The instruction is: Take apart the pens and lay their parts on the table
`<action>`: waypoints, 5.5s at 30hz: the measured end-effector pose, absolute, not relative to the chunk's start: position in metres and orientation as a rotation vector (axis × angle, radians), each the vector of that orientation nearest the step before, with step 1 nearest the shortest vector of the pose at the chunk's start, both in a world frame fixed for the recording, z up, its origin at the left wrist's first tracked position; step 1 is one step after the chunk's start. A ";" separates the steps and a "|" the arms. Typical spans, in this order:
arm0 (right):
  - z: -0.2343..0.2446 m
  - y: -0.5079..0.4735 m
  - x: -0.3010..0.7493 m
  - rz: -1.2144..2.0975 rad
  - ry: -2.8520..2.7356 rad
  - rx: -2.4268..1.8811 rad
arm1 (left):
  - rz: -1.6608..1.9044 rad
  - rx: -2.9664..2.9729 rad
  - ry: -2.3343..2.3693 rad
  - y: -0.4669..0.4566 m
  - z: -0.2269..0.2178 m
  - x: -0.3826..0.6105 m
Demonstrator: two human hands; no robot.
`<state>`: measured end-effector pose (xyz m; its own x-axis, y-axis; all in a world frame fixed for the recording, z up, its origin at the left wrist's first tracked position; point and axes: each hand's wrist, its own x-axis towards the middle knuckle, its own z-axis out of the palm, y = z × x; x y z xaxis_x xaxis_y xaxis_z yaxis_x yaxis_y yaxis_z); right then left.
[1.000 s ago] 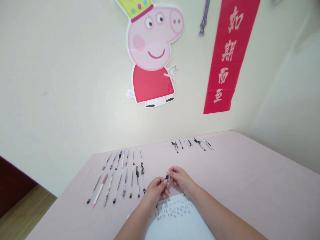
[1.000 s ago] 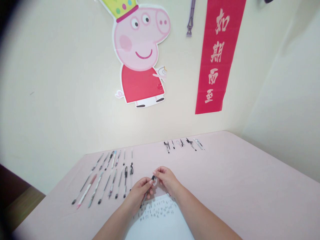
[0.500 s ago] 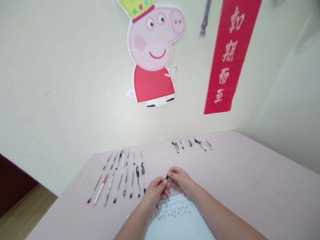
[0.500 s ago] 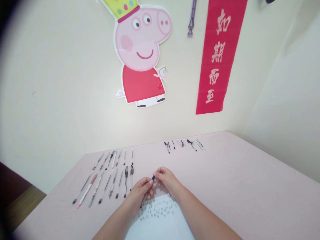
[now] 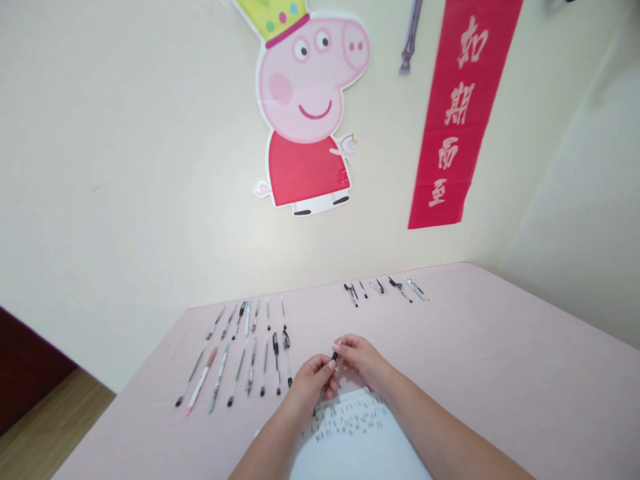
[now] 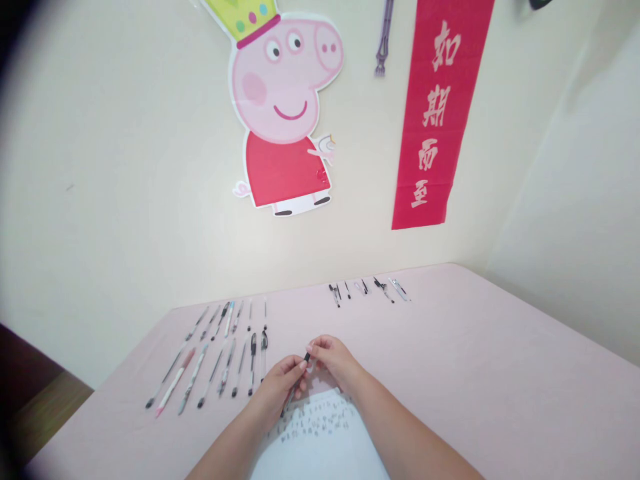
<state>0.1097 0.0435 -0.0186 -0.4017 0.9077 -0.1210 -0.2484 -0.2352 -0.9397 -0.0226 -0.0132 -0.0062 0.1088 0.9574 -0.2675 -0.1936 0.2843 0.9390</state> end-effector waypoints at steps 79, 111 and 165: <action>-0.036 0.049 0.110 0.883 -1.764 -1.209 | 1.198 0.790 1.075 -0.010 -0.016 -0.025; -0.022 0.049 0.109 1.019 -1.638 -1.140 | 1.200 0.765 1.078 -0.009 -0.016 -0.024; -0.020 0.048 0.122 0.639 -1.996 -1.526 | 1.281 1.441 1.477 0.002 -0.037 -0.031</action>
